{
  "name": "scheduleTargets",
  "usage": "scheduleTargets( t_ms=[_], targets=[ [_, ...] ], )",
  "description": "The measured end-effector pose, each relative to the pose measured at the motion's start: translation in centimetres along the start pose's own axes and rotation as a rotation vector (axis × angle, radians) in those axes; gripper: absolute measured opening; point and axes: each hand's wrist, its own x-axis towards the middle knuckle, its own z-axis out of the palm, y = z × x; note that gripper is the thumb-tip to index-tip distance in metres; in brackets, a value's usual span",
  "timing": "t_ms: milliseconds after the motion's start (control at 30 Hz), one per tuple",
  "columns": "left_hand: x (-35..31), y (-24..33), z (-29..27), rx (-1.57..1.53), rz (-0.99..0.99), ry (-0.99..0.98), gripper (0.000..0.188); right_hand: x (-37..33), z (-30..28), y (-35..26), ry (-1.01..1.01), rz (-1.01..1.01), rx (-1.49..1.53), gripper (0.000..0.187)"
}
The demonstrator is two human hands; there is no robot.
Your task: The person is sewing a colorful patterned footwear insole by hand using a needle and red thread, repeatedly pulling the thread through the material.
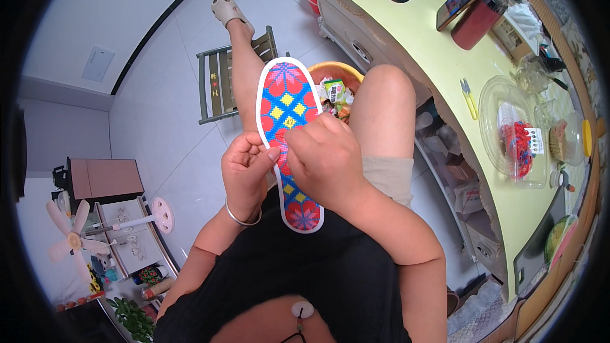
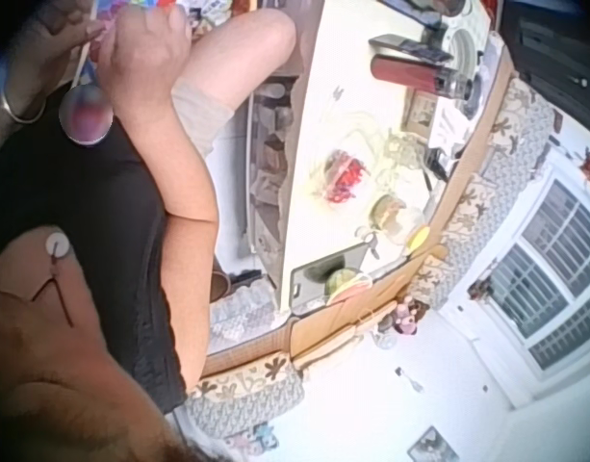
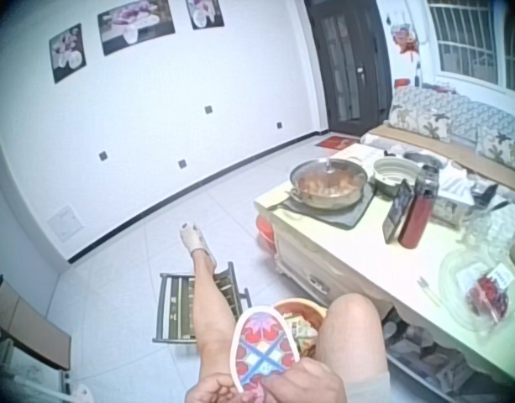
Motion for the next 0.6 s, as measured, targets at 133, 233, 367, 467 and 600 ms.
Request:
scheduleTargets(
  t_ms=[133, 233, 367, 467, 600],
  targets=[
    [-0.1, -0.4, -0.2, 0.13, 0.124, 0.018, 0.01, 0.2, 0.0, -0.3, -0.007, 0.002, -0.015, 0.015],
    [0.1, -0.9, -0.8, 0.448, 0.333, 0.058, 0.01, 0.5, -0.2, -0.7, -0.026, 0.003, -0.031, 0.014],
    [0.0, -0.8, -0.2, 0.743, 0.559, 0.111, 0.013, 0.5, -0.2, -1.0, -0.07, -0.006, -0.064, 0.013],
    [0.2, -0.7, -0.4, 0.742, 0.614, 0.131, 0.013, 0.6, 0.0, -1.1, -0.058, 0.002, -0.069, 0.013],
    [0.4, -0.6, -0.9, 0.604, 0.555, 0.12, 0.013, 0.1, -0.2, -1.3, -0.011, 0.008, -0.074, 0.013]
  ],
)
